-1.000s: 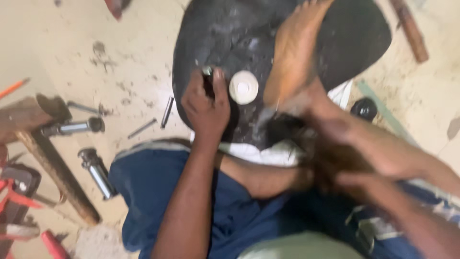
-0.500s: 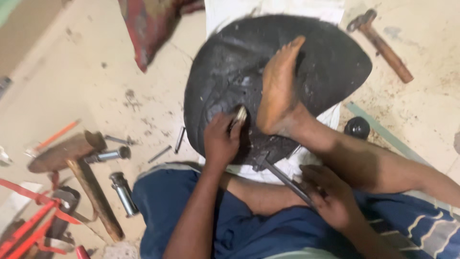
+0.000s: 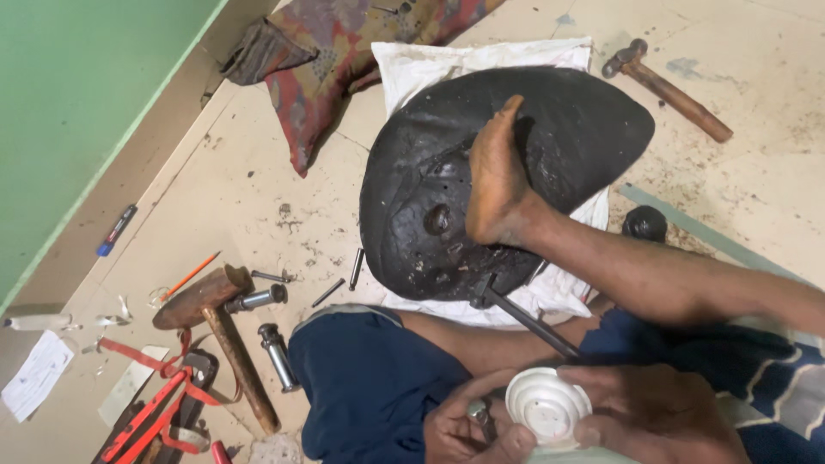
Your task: The person sits on the floor and uses a hammer to strike a small metal piece held against a white circular base. They repeatedly reposition the metal piece and strike it to shape it.
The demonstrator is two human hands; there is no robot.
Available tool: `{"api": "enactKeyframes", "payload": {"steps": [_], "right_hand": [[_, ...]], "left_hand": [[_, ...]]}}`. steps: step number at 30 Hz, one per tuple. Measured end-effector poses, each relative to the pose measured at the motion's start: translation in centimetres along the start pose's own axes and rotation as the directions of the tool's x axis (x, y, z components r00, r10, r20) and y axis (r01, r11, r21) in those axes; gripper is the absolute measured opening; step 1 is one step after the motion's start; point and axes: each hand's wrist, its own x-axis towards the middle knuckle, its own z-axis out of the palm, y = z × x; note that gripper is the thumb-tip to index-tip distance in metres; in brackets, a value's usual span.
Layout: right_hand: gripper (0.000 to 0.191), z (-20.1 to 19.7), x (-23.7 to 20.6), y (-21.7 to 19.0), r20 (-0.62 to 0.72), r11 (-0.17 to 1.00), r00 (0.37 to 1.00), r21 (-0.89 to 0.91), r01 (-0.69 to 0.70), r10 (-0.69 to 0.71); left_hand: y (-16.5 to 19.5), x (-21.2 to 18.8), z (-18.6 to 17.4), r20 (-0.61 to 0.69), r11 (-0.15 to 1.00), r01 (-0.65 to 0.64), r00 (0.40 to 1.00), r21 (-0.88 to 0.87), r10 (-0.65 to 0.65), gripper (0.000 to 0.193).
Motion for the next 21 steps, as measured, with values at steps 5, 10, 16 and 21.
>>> {"api": "enactKeyframes", "payload": {"steps": [5, 10, 16, 21], "right_hand": [[0.06, 0.1, -1.5, 2.3, 0.086, 0.973, 0.983, -0.153, 0.173, -0.162], [0.056, 1.2, -2.2, 3.4, 0.112, 0.955, 0.992, 0.297, 0.016, -0.052], [0.051, 2.4, -1.9, 2.9, 0.014, 0.905, 0.995, 0.413, -0.099, 0.103], [0.054, 2.9, -1.8, 2.0, 0.043, 0.822, 0.992, 0.556, -0.124, 0.12]], "left_hand": [[0.3, -2.6, 0.4, -0.061, 0.966, -0.107, 0.99, 0.236, 0.125, 0.062], [1.8, -4.1, 1.7, -0.013, 0.99, 0.096, 0.995, 0.104, -0.095, 0.056], [3.0, -4.3, 3.5, -0.118, 0.99, 0.126, 0.986, 0.058, -0.119, 0.055], [3.1, -4.2, 4.4, -0.267, 0.967, 0.24, 0.941, 0.091, -0.208, 0.057]]}}
